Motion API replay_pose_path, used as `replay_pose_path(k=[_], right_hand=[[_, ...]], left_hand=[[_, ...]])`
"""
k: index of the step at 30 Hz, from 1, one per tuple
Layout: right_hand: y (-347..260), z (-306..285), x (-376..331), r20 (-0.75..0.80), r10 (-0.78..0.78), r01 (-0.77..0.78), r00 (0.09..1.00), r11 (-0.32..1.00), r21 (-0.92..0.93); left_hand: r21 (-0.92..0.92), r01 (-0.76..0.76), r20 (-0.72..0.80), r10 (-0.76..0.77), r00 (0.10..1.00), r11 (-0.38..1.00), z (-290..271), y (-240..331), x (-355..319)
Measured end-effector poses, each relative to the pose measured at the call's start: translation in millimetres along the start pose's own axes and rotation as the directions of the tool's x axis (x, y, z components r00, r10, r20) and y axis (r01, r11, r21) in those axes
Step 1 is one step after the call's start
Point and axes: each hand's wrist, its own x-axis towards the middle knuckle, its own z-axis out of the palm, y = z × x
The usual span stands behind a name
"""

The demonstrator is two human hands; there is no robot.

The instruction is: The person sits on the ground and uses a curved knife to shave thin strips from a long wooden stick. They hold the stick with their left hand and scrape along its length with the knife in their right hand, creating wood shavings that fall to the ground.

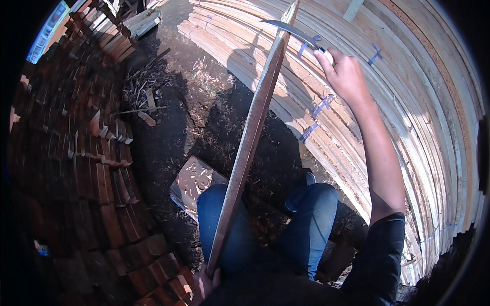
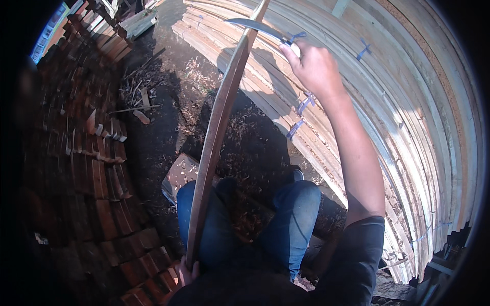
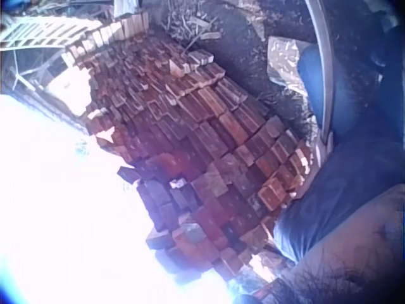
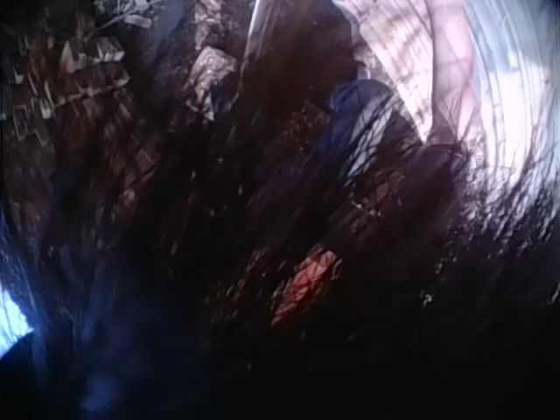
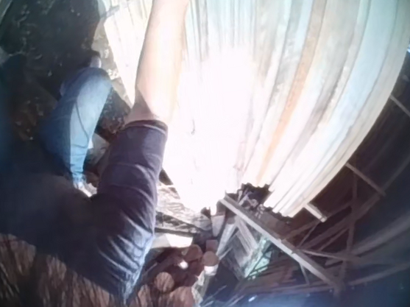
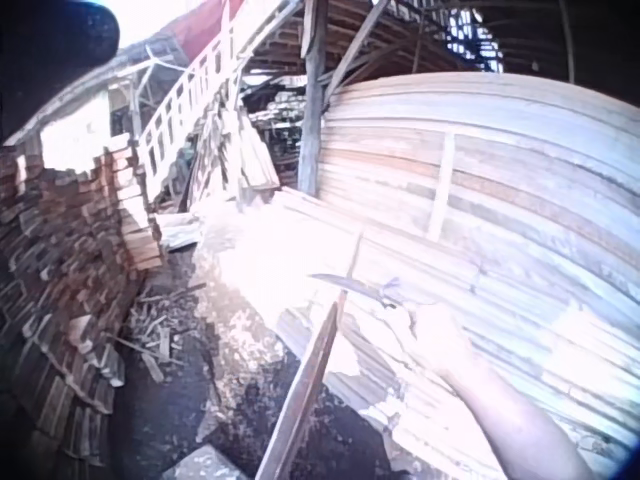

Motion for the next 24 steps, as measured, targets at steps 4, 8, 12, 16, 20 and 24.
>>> replay_pose_path(k=[4, 8, 12, 16, 20, 24], right_hand=[[10.6, 10.3, -4.6, 0.122, 0.037, -0.035, 0.992, 0.999, -0.015], [-4.6, 22.3, -61.5, 0.226, -0.045, 0.006, 0.973, 0.985, 0.171], [-22.6, 34.7, -120.0, 0.208, -0.232, 0.174, 0.950, 0.949, 0.263], [-79.0, 30.0, -160.3, 0.286, -0.533, 0.429, 0.796, 0.831, 0.354], [-97.1, 24.0, -172.2, 0.288, -0.460, 0.314, 0.840, 0.845, 0.432], [-108.8, 19.0, -182.6, 0.304, -0.417, 0.257, 0.856, 0.855, 0.450]], left_hand=[[0.078, -0.021, -0.054, 0.026, 0.998, 0.997, 15.1, -58.1, -38.2], [-0.027, -0.032, -0.029, 0.031, 0.999, 0.999, 7.2, -54.7, -57.8], [0.092, -0.100, 0.010, 0.099, 0.995, 0.991, 8.6, -94.9, -85.5], [-0.043, 0.030, 0.080, -0.027, 0.996, 0.999, -1.6, -56.7, -81.2], [0.025, 0.109, 0.260, -0.112, 0.959, 0.994, -15.1, -43.9, -56.7], [0.338, -0.062, 0.192, -0.004, 0.981, 0.939, -25.7, -48.0, -51.7]])
